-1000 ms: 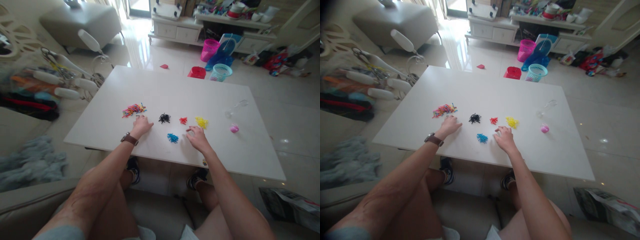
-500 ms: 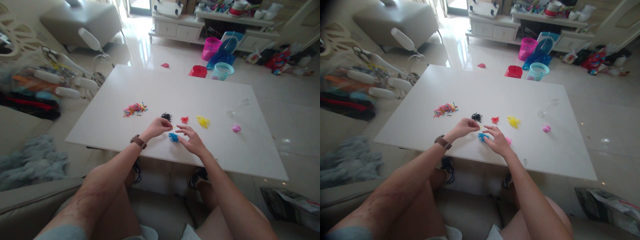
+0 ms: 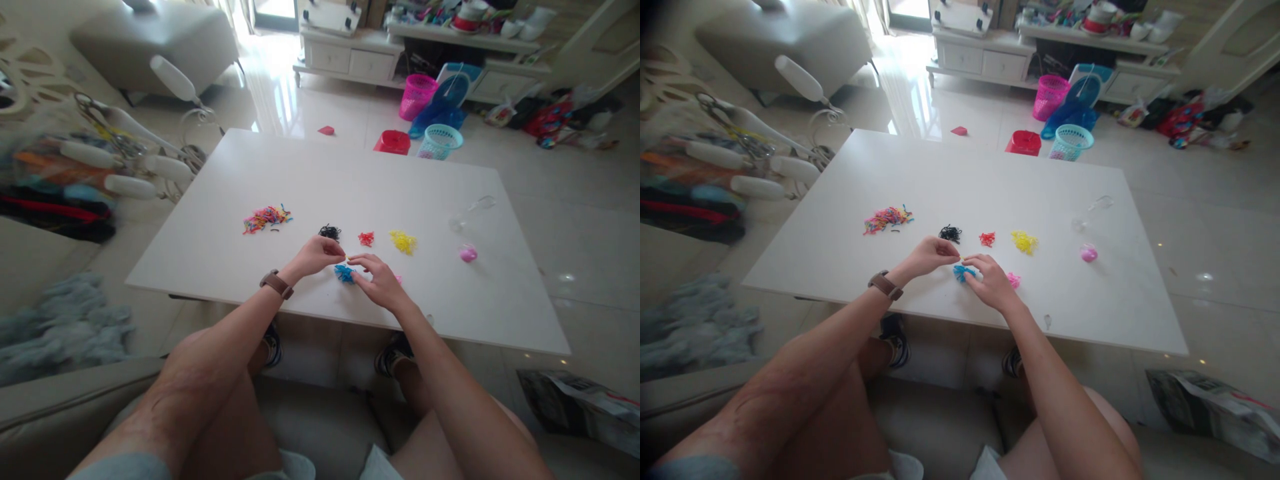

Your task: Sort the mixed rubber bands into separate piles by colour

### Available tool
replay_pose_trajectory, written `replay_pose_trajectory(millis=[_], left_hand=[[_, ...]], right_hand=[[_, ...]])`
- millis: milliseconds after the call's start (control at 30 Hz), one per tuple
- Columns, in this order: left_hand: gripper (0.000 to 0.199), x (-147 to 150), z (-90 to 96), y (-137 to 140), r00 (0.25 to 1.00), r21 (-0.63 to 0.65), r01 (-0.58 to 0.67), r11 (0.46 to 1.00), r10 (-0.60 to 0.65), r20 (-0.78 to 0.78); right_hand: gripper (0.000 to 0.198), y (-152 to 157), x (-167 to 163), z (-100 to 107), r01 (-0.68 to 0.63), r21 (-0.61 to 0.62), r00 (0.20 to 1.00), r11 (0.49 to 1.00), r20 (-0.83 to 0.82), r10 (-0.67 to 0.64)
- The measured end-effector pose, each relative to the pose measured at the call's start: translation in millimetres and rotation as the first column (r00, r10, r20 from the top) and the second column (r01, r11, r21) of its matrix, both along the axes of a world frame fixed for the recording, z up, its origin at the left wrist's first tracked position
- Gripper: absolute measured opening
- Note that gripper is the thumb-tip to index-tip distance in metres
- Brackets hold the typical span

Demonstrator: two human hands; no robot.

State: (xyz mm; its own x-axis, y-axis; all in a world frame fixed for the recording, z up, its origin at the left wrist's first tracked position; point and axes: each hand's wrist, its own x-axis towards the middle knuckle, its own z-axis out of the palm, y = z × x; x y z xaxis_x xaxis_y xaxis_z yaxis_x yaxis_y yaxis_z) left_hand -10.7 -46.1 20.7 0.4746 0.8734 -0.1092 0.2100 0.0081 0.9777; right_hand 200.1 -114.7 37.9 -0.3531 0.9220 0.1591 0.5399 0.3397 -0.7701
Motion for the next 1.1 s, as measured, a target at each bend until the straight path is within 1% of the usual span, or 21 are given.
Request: replay_pose_trajectory(millis=[100, 200, 267, 300, 367, 400, 467, 567, 667, 733, 800, 900, 967, 1100], left_hand=[[0.02, 2, -1.5, -2, 1.0, 0.018, 0.013, 1.0, -0.013, 0.001], [0.023, 1, -0.9, -3, 0.999, 0.046, 0.004, 0.999, -0.001, -0.046], [0.024, -2, 1.6, -2, 0.993, 0.074, -0.025, 0.997, 0.033, -0.112], [0.024, -5, 3.2, -1, 0.987, 0.098, -0.045, 0.994, 0.059, -0.148], [0.023, -11, 6.7, 2, 0.97, 0.15, -0.077, 0.986, 0.109, -0.218], [0.022, -14, 8.2, 3, 0.959, 0.169, -0.083, 0.982, 0.125, -0.254], [0.022, -19, 10.3, 4, 0.936, 0.185, -0.077, 0.98, 0.135, -0.324], [0.021, -22, 10.2, 4, 0.906, 0.194, -0.042, 0.98, 0.119, -0.406], [0.021, -24, 6.6, 2, 0.885, 0.184, 0.002, 0.983, 0.084, -0.457], [0.023, -26, 3.3, 2, 0.874, 0.177, 0.02, 0.984, 0.068, -0.48], [0.026, -28, -0.1, 3, 0.853, 0.192, 0.025, 0.981, 0.079, -0.517], [0.033, -35, -4.4, 6, 0.785, 0.23, 0.009, 0.973, 0.135, -0.604], [0.039, -41, -6.6, 10, 0.716, 0.235, -0.026, 0.972, 0.182, -0.674], [0.052, -58, -9.8, 20, 0.513, 0.187, -0.149, 0.971, 0.238, -0.825]], right_hand=[[0.022, -1, 0, 0, 0.015, -0.007, 1.0, 1.0, -0.004, -0.015], [0.023, 3, 5, -3, 0.036, 0.01, 0.998, 0.999, 0.047, -0.037], [0.026, 10, 15, -8, 0.135, 0.029, 0.985, 0.99, 0.104, -0.137], [0.028, 15, 22, -12, 0.217, 0.035, 0.966, 0.975, 0.134, -0.22], [0.035, 24, 40, -19, 0.402, 0.044, 0.894, 0.914, 0.198, -0.403], [0.04, 27, 50, -22, 0.475, 0.04, 0.849, 0.879, 0.241, -0.47], [0.048, 33, 68, -30, 0.584, 0.044, 0.754, 0.811, 0.342, -0.561], [0.056, 35, 85, -39, 0.673, 0.024, 0.65, 0.739, 0.457, -0.607], [0.061, 35, 91, -47, 0.72, -0.028, 0.606, 0.693, 0.513, -0.608], [0.064, 35, 90, -51, 0.728, -0.06, 0.601, 0.683, 0.534, -0.594], [0.065, 35, 88, -52, 0.726, -0.079, 0.602, 0.684, 0.554, -0.575], [0.064, 35, 84, -48, 0.717, -0.077, 0.606, 0.693, 0.561, -0.564], [0.061, 35, 81, -44, 0.701, -0.059, 0.621, 0.711, 0.542, -0.567], [0.05, 35, 74, -36, 0.663, -0.021, 0.661, 0.748, 0.484, -0.573]])
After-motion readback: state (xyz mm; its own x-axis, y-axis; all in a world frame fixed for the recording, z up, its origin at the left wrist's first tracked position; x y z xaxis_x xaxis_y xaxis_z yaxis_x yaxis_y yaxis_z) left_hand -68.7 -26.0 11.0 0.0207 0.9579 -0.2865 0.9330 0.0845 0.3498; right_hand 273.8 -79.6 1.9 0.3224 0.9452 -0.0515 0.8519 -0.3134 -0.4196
